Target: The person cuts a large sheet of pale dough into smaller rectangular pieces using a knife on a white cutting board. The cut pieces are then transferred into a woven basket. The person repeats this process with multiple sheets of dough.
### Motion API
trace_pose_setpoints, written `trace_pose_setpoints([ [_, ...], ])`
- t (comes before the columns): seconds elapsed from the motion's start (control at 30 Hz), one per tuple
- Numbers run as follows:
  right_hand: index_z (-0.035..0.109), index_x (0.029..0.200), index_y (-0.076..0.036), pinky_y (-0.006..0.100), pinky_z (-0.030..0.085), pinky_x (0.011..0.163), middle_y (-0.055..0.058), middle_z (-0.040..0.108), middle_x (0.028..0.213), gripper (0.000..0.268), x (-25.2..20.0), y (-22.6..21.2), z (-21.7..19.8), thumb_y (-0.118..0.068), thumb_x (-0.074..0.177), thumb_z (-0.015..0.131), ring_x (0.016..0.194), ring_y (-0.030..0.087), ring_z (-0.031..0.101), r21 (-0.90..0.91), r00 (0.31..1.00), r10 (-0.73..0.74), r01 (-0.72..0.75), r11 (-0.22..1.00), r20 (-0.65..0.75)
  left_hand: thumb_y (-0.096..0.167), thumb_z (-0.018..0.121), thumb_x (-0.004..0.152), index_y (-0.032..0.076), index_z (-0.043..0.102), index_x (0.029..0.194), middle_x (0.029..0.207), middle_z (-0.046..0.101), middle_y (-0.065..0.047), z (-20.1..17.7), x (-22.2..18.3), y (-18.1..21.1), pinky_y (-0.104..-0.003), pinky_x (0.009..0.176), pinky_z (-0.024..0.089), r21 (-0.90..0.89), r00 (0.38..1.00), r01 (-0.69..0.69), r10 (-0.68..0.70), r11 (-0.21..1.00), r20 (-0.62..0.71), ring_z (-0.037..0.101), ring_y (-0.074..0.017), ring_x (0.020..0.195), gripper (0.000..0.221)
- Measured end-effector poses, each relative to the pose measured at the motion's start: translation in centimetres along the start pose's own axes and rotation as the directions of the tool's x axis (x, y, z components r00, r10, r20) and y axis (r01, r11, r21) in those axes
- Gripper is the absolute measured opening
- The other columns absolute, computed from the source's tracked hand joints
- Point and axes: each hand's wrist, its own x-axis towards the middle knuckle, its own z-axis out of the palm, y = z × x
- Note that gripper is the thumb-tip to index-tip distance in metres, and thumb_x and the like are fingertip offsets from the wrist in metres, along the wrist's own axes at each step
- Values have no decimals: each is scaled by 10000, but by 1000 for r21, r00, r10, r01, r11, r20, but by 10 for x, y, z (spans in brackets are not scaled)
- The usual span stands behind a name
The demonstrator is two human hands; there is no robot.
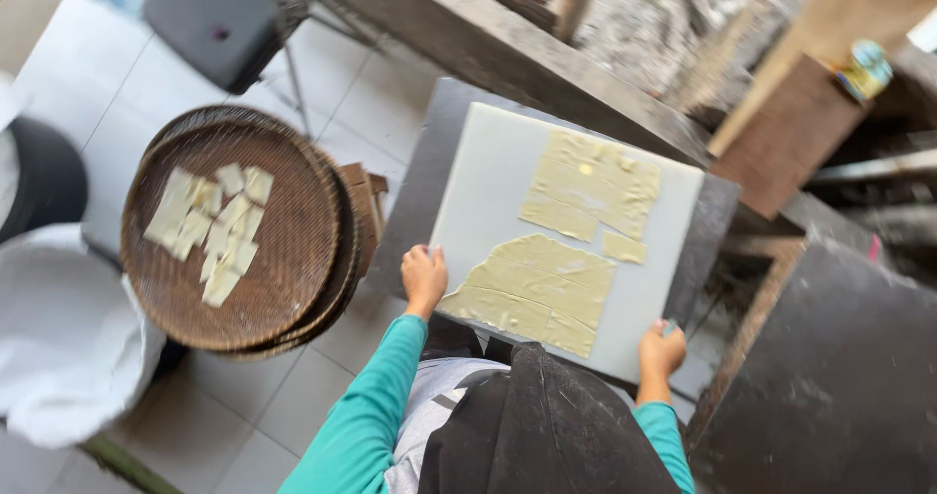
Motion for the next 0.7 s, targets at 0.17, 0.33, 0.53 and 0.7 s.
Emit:
trace_pose_setpoints([
  [0.17,698,1045,-42,299,457,717,-39,644,902,211,10,-19,-30,-235,972,739,797,85,541,453,878,93,-330,828,470,359,540,1022,49,717,1027,1071,675,-243,-15,26,-16,-505,906,499,-198,987,17,15,980,160,631,-431,1014,357],
  [0.33,683,1030,-83,246,478,775,-49,664,938,185,-17,-84,-48,-262,989,709,844,60,580,647,830,-237,-181,741,504,376,484,1064,47,653,1071,966,701,-179,-85,33,-77,-413,815,510,-484,938,217,-43,848,345,650,-320,875,370],
  [0.53,663,870,-23,272,320,559,-59,503,743,276,-45,-239,9,-236,1045,676,655,58,406,563,650,-551,221,796,524,302,503,1044,-16,670,1112,995,726,-91,-191,7,-253,-339,834,519,-698,946,307,-130,647,296,634,-168,893,366],
  [0.7,701,910,58,393,453,601,127,657,730,370,-137,-478,144,-309,956,725,668,190,583,405,321,-719,654,639,617,321,533,1080,-64,712,1063,931,737,-145,-291,10,-395,-376,757,519,-658,946,228,-324,718,-26,632,-205,837,425],
])
